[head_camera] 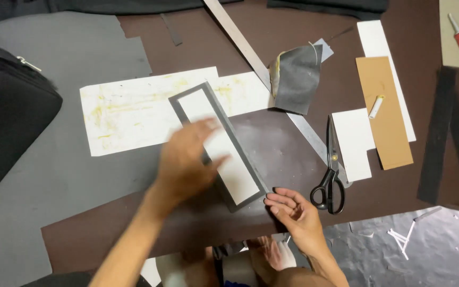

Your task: Assembling a leather component by applying glue, folding edges over a template, and trimming with scissors

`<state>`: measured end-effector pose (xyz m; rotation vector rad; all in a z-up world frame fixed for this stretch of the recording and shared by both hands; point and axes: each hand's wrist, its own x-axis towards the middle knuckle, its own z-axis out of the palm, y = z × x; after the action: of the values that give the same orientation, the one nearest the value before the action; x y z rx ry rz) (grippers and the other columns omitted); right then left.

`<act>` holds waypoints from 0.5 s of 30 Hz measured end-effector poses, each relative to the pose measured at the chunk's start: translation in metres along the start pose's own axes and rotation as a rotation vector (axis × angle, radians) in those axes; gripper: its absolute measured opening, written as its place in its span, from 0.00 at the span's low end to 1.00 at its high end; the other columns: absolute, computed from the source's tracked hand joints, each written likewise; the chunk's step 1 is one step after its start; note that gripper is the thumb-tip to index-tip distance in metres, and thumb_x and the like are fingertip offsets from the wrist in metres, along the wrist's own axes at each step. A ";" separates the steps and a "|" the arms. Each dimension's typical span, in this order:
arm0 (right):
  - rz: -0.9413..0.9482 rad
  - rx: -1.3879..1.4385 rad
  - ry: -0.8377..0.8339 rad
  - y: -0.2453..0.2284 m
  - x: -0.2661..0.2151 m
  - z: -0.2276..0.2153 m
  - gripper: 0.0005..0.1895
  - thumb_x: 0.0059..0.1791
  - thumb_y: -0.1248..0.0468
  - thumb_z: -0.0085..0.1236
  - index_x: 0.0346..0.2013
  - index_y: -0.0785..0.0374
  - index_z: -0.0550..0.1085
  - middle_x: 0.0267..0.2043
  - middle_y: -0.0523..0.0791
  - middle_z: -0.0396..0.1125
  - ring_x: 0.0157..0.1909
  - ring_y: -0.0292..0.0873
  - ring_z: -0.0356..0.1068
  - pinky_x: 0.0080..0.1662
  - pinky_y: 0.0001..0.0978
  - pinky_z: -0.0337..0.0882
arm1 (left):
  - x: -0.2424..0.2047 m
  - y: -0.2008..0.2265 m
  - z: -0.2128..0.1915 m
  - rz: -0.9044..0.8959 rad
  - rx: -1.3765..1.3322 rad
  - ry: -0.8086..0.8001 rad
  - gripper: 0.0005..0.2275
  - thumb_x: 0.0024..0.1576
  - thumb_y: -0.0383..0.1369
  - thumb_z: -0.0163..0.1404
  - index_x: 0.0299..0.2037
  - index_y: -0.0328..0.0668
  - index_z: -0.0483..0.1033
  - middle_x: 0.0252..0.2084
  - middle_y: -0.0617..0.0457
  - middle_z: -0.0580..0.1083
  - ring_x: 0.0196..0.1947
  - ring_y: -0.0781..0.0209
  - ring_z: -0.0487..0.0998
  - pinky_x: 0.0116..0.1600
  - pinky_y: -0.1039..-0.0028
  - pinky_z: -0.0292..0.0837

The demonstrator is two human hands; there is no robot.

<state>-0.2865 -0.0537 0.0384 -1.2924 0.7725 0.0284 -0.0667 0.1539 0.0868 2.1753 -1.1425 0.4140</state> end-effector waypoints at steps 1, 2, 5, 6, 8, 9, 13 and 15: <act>0.012 0.006 0.005 0.005 -0.002 0.000 0.24 0.45 0.73 0.62 0.56 0.72 0.72 0.52 0.58 0.78 0.53 0.51 0.80 0.59 0.37 0.78 | -0.022 0.014 0.013 -0.001 -0.005 -0.013 0.23 0.59 0.46 0.59 0.56 0.37 0.76 0.57 0.42 0.77 0.57 0.44 0.78 0.59 0.56 0.72; -0.037 -0.020 -0.005 0.008 -0.001 -0.002 0.24 0.45 0.72 0.62 0.56 0.71 0.72 0.51 0.57 0.78 0.51 0.50 0.81 0.57 0.37 0.78 | -0.043 0.029 0.027 0.030 -0.044 -0.168 0.25 0.56 0.50 0.59 0.56 0.41 0.73 0.60 0.44 0.74 0.59 0.45 0.74 0.62 0.55 0.68; -0.167 -0.231 0.050 0.002 0.000 0.000 0.19 0.46 0.70 0.63 0.52 0.68 0.76 0.47 0.52 0.79 0.43 0.40 0.79 0.48 0.27 0.76 | -0.080 0.055 0.047 0.044 -0.055 -0.326 0.29 0.49 0.53 0.63 0.55 0.44 0.74 0.62 0.47 0.72 0.62 0.47 0.71 0.65 0.54 0.63; -0.257 -0.410 0.114 -0.002 0.000 0.002 0.14 0.47 0.69 0.63 0.48 0.66 0.80 0.43 0.48 0.80 0.37 0.33 0.76 0.40 0.19 0.73 | -0.088 0.060 0.049 0.035 -0.018 -0.329 0.31 0.45 0.53 0.68 0.54 0.43 0.76 0.62 0.48 0.73 0.63 0.48 0.71 0.66 0.54 0.62; -0.513 -0.612 0.099 -0.001 0.003 0.001 0.13 0.49 0.66 0.61 0.48 0.65 0.80 0.43 0.49 0.77 0.40 0.38 0.75 0.43 0.24 0.74 | -0.094 0.061 0.051 0.011 0.000 -0.290 0.28 0.47 0.50 0.67 0.53 0.45 0.77 0.60 0.49 0.74 0.61 0.49 0.73 0.64 0.56 0.65; -0.778 -0.805 0.087 -0.001 0.005 0.001 0.12 0.51 0.64 0.58 0.48 0.65 0.80 0.43 0.49 0.74 0.43 0.43 0.75 0.45 0.30 0.75 | -0.097 0.061 0.051 -0.003 0.021 -0.249 0.24 0.50 0.47 0.66 0.52 0.46 0.77 0.58 0.50 0.76 0.59 0.51 0.75 0.62 0.57 0.67; -0.928 -0.926 0.039 0.009 0.015 0.001 0.12 0.51 0.72 0.55 0.48 0.64 0.79 0.42 0.49 0.70 0.41 0.44 0.72 0.41 0.31 0.75 | -0.095 0.058 0.051 0.022 0.044 -0.211 0.18 0.51 0.39 0.66 0.49 0.47 0.78 0.53 0.53 0.78 0.56 0.54 0.77 0.59 0.60 0.70; -0.955 -0.984 0.052 0.017 0.018 -0.001 0.13 0.51 0.71 0.55 0.50 0.63 0.79 0.43 0.50 0.70 0.41 0.46 0.71 0.41 0.34 0.74 | -0.093 0.058 0.050 0.080 0.046 -0.204 0.14 0.55 0.38 0.64 0.47 0.44 0.79 0.49 0.53 0.79 0.56 0.51 0.79 0.56 0.61 0.74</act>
<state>-0.2804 -0.0565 0.0147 -2.5028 0.0650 -0.4429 -0.1684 0.1540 0.0215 2.2570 -1.3454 0.2591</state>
